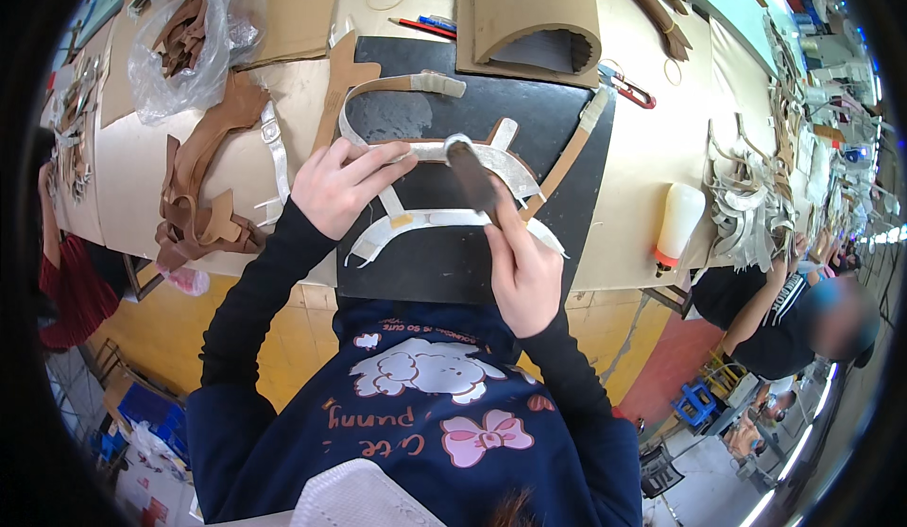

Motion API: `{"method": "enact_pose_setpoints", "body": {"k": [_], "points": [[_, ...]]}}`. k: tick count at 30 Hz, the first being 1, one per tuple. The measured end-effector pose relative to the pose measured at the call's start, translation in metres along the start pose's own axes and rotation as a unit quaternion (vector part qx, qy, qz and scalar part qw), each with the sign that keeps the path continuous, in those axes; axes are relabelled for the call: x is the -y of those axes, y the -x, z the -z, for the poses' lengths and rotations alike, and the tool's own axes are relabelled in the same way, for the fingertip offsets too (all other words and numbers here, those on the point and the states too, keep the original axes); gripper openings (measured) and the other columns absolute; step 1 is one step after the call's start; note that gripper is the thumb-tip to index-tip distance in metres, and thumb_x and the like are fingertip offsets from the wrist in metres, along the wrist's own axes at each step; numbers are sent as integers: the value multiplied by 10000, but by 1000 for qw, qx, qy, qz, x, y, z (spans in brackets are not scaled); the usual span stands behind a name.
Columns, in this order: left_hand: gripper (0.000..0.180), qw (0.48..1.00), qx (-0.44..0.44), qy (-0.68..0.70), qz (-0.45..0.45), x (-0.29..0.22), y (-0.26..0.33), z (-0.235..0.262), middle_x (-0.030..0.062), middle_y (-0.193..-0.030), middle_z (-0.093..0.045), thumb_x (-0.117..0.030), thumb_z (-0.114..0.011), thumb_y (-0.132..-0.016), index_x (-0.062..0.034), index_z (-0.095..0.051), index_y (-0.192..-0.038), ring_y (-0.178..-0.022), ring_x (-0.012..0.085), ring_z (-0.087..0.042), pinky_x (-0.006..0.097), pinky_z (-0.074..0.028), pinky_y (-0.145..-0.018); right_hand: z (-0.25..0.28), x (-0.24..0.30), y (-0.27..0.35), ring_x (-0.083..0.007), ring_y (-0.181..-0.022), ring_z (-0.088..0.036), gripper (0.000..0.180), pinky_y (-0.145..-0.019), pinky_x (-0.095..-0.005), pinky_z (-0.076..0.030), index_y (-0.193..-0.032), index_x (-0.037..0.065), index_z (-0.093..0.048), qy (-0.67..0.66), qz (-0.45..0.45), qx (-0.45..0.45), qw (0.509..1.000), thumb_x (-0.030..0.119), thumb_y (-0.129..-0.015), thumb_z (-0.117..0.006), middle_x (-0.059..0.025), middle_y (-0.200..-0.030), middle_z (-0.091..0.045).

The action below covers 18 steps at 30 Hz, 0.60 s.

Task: The person assembles a white leather harness by applying glue to its edges and attaching brown leather pieces. They use a hammer to press the glued sections and a glue bottle to apply adhesive, working on a black mat in a workshop.

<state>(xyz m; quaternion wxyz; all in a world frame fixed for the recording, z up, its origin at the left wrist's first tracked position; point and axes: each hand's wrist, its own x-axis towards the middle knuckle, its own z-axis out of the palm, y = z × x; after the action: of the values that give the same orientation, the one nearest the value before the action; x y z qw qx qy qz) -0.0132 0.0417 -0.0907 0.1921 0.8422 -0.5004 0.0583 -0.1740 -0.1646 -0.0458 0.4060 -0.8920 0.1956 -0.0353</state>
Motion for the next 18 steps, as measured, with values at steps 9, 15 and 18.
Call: {"method": "enact_pose_setpoints", "body": {"k": [9, 15, 18], "points": [[434, 1000, 11, 20, 4, 3, 1, -2, -107, -1247, -649, -106, -617, -808, -202, -706, -1221, -857, 178, -558, 286, -520, -766, 11, 5, 4, -331, -672, -675, 506, -654, -333, -529, -1414, 88, -564, 26, 15, -4, 1000, -13, -922, -626, -219, -848, -670], [431, 1000, 0, 3, -10, 4, 1, -3, -123, -1232, -626, -139, -637, -797, -209, -700, -1217, -916, 116, -565, 267, -498, -725, 13, -6, 7, -344, -680, -669, 448, -645, -334, -523, -1381, 72, -587, 68, -43, 19, 997, 12, -939, -626, -219, -864, -676], [439, 1000, 2, 28, -1, 4, 1, -2, -100, -1253, -648, -102, -613, -807, -197, -705, -1225, -871, 181, -565, 288, -518, -771, 17, -11, 13, -351, -713, -685, 432, -651, -342, -526, -1385, 92, -588, 30, -46, -10, 998, 38, -957, -611, -229, -906, -687]]}}
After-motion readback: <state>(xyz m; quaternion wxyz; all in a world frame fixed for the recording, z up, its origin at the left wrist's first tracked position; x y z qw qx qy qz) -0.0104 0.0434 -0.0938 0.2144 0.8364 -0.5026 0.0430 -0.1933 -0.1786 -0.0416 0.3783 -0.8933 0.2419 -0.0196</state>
